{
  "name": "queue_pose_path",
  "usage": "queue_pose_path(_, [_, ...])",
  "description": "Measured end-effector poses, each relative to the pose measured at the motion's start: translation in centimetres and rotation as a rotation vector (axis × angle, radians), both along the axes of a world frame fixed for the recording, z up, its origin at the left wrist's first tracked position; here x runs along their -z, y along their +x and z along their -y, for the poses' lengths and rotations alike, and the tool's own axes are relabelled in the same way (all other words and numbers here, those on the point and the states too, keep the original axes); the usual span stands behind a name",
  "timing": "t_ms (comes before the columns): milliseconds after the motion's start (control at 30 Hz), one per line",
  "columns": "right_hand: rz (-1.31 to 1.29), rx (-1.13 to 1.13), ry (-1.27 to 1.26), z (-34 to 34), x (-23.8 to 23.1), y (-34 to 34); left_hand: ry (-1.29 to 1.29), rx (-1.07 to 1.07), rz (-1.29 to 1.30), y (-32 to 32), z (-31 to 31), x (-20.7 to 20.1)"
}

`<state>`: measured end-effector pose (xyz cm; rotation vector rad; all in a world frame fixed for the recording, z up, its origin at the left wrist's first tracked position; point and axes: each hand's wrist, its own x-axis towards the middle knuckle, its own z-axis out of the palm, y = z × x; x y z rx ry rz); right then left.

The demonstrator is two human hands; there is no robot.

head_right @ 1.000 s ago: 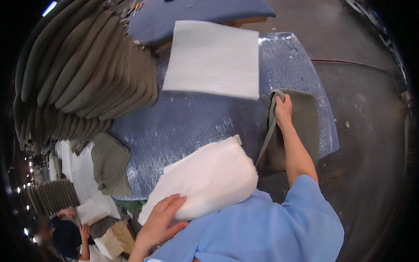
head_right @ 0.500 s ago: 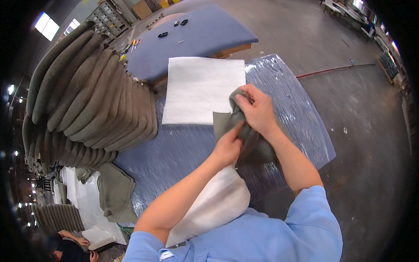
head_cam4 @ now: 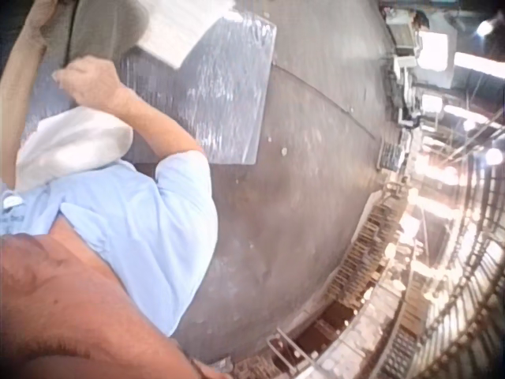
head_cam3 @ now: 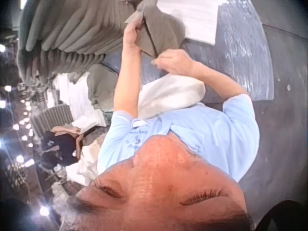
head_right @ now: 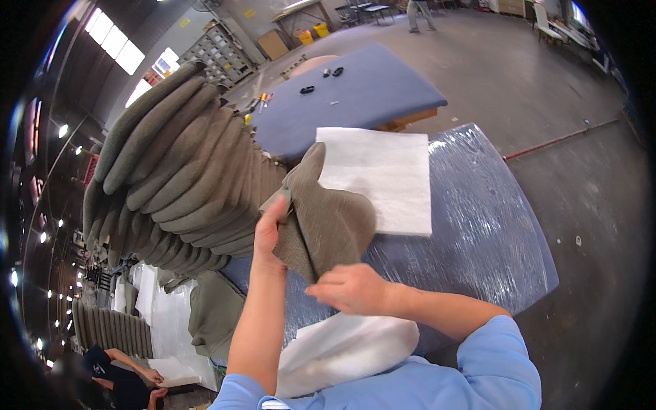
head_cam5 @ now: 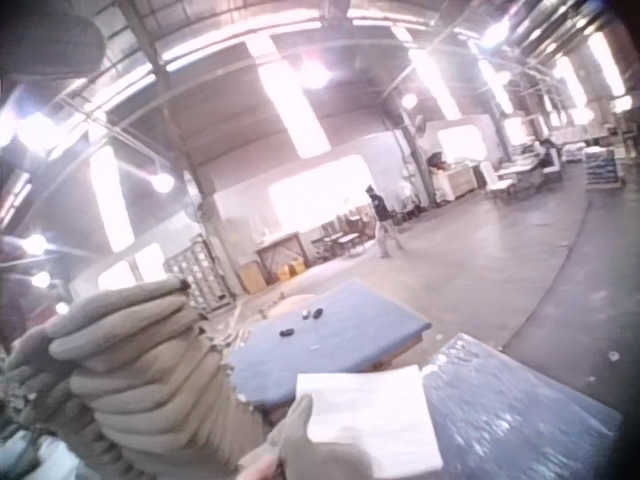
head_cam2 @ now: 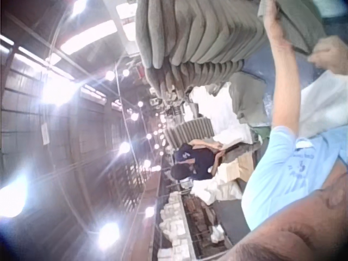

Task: The person rolls a white foam pad and inserts it into a green fabric pillowcase. The person then picks up the stuffed pillow and places it on a stack of finished pillows.

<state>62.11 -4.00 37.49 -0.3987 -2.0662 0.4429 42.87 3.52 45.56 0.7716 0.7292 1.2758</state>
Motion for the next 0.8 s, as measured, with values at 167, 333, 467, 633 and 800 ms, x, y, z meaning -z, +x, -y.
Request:
queue_pose_path(167, [-0.051,0.07,-0.517,-6.2,-0.2,1.9,-0.057,-0.13,-0.334,-5.3,5.5,-4.8])
queue_pose_path(333, [-0.232,0.224,-0.9,-14.0,0.6,0.8,-0.032,0.013,-0.278,-9.6,10.2,-7.9])
queue_pose_path(467, [-0.308,-0.236,-1.119,-14.8,3.0,-4.2,-0.077,0.005,-0.286,-13.6,13.8,-7.6])
queue_pose_path(633, [-0.338,-0.113,-1.051,-16.6,6.9,-2.2,-0.033,-0.064,0.029,-19.8,16.1,-4.8])
queue_pose_path(800, [-0.392,-0.186,-0.744,-13.4,-2.3,-1.1,0.086,-0.186,0.325,-21.9,23.4,-1.0])
